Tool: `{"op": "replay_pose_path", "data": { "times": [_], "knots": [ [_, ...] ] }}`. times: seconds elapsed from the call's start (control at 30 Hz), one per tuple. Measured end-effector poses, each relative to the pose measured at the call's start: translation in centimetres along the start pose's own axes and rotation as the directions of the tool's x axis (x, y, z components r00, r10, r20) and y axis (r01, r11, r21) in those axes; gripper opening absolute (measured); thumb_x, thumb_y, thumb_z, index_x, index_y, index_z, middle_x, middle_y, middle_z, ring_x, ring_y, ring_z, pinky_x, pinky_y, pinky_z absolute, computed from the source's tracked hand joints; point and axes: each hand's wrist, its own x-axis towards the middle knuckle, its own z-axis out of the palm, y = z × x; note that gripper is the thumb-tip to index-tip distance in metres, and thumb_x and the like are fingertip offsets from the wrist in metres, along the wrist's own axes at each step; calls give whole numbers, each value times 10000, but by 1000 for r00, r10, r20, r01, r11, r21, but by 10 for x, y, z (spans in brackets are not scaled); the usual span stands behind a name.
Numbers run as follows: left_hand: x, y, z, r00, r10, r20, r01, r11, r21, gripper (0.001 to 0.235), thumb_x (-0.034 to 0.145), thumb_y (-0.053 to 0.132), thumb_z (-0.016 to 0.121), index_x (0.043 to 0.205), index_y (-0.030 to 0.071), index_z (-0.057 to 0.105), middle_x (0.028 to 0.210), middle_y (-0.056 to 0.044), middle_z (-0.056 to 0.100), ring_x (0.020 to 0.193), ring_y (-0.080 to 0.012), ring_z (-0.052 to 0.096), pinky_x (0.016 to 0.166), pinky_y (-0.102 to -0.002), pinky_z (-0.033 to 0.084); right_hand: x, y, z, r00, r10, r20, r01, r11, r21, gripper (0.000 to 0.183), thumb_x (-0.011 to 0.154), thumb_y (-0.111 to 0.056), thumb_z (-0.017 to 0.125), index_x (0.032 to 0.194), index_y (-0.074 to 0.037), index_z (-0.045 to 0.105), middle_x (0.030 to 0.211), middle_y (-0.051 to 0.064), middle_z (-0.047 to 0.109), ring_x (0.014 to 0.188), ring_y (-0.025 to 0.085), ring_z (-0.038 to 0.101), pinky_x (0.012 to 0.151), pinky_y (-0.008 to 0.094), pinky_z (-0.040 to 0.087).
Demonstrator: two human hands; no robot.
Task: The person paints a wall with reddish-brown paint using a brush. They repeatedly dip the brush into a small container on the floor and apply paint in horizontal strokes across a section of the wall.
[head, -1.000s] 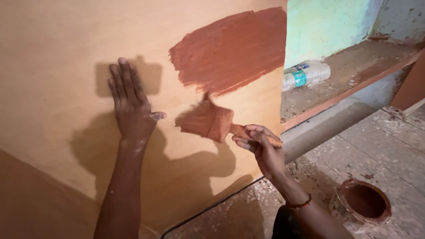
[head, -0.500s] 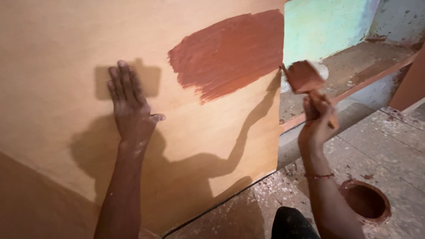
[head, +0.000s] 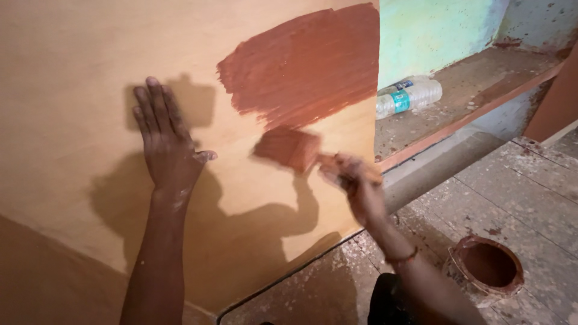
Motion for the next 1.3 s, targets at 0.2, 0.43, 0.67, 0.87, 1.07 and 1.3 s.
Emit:
{"op": "replay_pose_path", "data": {
  "times": [0.2, 0.43, 0.67, 0.87, 1.07, 1.3],
  "knots": [
    [-2, -1, 1, 1000, 22, 3, -22, 999, 31, 1562, 533, 503, 959, 1647, -105, 48, 1728, -321, 50, 1604, -527, 67, 1331, -621, 147, 43, -55, -100, 830, -486, -275, 357, 841, -407, 258, 1190, -209, 590, 1201, 16, 714, 1071, 143, 739, 910, 193, 662, 844, 361, 606],
    [-4, -8, 5, 999, -28, 47, 27, 999, 19, 1463, 600, 524, 927, 1634, -42, 61, 1715, -290, 42, 1588, -523, 59, 1325, -620, 111, -58, -168, -183, 906, -222, -361, 158, 967, -198, 358, 1115, -271, 616, 1345, 1, 579, 1324, 158, 698, 1323, 281, 674, 1148, 374, 601],
    [-64, 123, 68, 994, 48, 98, -7, 926, -378, 1155, 857, 291, 826, 1634, -22, 32, 1712, -290, 34, 1606, -463, 54, 1345, -561, 103, -164, -205, -250, 776, -96, -623, -362, 741, -566, 369, 1111, -222, 602, 1215, 130, 643, 1125, 228, 711, 1026, 356, 709, 900, 466, 619],
    [-160, 310, 135, 921, 336, 194, -83, 659, -748, 1078, 895, 260, 787, 1645, 1, 58, 1726, -249, 65, 1604, -432, 114, 1311, -531, 168, -213, -203, -322, 804, -87, -588, -458, 540, -706, 284, 1029, -154, 680, 1147, 102, 723, 1093, 227, 750, 935, 286, 750, 810, 380, 644],
    [-237, 425, 146, 882, 389, 265, 78, 434, -898, 1047, 891, 245, 775, 1631, -32, 88, 1713, -263, 88, 1587, -446, 128, 1300, -520, 145, -219, -175, -350, 651, -239, -720, -707, 156, -690, 243, 944, -215, 796, 1043, 6, 810, 937, 119, 798, 762, 169, 691, 622, 315, 555],
    [-283, 448, 147, 721, 499, 481, 167, 549, -819, 1058, 843, 253, 806, 1567, -95, 118, 1666, -291, 106, 1543, -467, 140, 1255, -518, 164, -224, -136, -371, 566, -221, -794, -819, -45, -572, 258, 915, -347, 785, 1080, -151, 822, 995, 72, 803, 785, 168, 737, 671, 311, 597]
  ]
}}
